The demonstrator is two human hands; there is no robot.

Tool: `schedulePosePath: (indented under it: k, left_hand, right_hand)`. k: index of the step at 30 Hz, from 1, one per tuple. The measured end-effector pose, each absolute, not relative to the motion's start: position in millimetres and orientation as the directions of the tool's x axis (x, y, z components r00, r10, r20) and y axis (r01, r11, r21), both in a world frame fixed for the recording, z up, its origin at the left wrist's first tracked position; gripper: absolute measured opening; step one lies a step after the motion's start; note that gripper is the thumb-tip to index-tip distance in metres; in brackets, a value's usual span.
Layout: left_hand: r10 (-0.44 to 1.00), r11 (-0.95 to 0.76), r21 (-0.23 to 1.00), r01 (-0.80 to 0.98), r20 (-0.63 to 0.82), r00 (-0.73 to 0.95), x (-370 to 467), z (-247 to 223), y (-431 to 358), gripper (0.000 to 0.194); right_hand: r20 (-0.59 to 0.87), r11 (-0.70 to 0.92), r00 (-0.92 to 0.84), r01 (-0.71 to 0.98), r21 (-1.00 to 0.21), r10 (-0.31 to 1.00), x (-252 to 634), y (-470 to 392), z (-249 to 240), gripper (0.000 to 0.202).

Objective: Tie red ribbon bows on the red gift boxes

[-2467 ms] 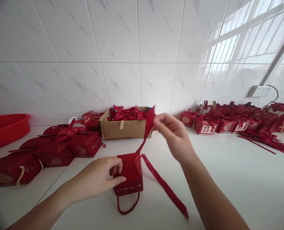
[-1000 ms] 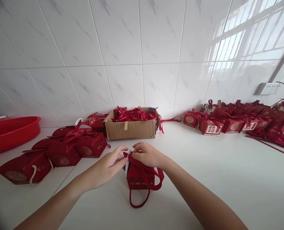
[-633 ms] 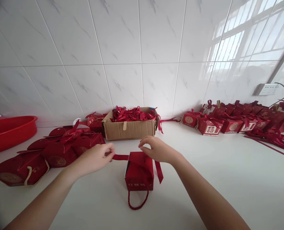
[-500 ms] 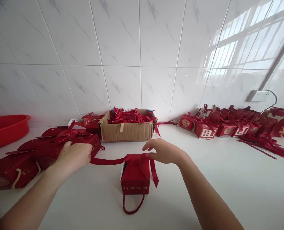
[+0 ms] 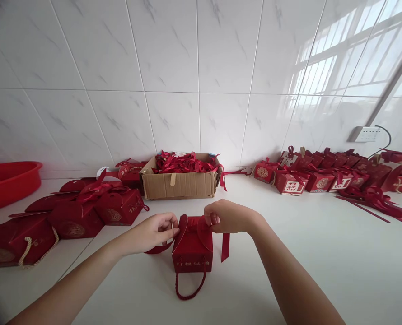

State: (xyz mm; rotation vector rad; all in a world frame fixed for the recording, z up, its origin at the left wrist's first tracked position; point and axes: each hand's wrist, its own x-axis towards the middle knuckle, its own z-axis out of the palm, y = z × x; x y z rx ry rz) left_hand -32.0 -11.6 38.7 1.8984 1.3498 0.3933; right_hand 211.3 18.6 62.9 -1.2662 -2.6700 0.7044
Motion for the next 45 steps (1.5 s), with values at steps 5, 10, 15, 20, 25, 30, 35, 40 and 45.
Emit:
schedulePosePath:
  k: [5,10,15,20,25,30,35,40,45]
  left_hand:
    - [0.902,-0.250,0.678,0.691,-0.096,0.421,-43,38,-2,0.027]
    - [0.913,-0.212,0.548,0.809,-0.185,0.365,-56,47,-1,0.023]
    - [0.953,-0.279,0.397,0.875,-0.001,0.304,-58,57,-11,0.022]
    - [0.710,-0.389,0.411,0.824,-0.437,0.553,-51,62,-27,0.026]
    - [0.624,-0.386,0.287,0.877,-0.619,0.477,-39,37,-25,0.052]
    - [0.695,-0.049,0.442,0.896,-0.629,0.349,-49,19,-2,0.078]
    - [0.917,-0.109,0.742,0.661,-0.182,0.356,-63,41,7,0.058]
    - [0.921,0.000,0.971,0.240,-0.093,0.377,-63,73,-3,0.043]
    - [0.948,-0.140,0.936,0.323,0.033,0.317,-56,96,-9,0.032]
  right_hand:
    - [-0.149,0.503,-0.610,0.748,-0.433,0.779,218,18,66,0.007]
    - [-0.196,0.416,-0.514,0.822,-0.388,0.835,231,23,65,0.008]
    - [-0.125,0.449,-0.527,0.807,-0.383,0.841,237,22,62,0.011]
    - [-0.231,0.539,-0.682,0.704,-0.462,0.694,236,9,73,0.022]
    - [-0.376,0.469,-0.676,0.722,-0.509,0.633,231,8,74,0.036]
    - [-0.445,0.264,-0.529,0.806,-0.530,0.723,235,18,64,0.084]
    - [-0.355,0.117,-0.538,0.657,-0.745,0.764,240,29,59,0.086]
    - [0.133,0.334,-0.486,0.355,-0.873,0.864,235,34,66,0.046]
    - [0.411,0.475,-0.312,0.167,-0.864,0.856,227,20,82,0.029]
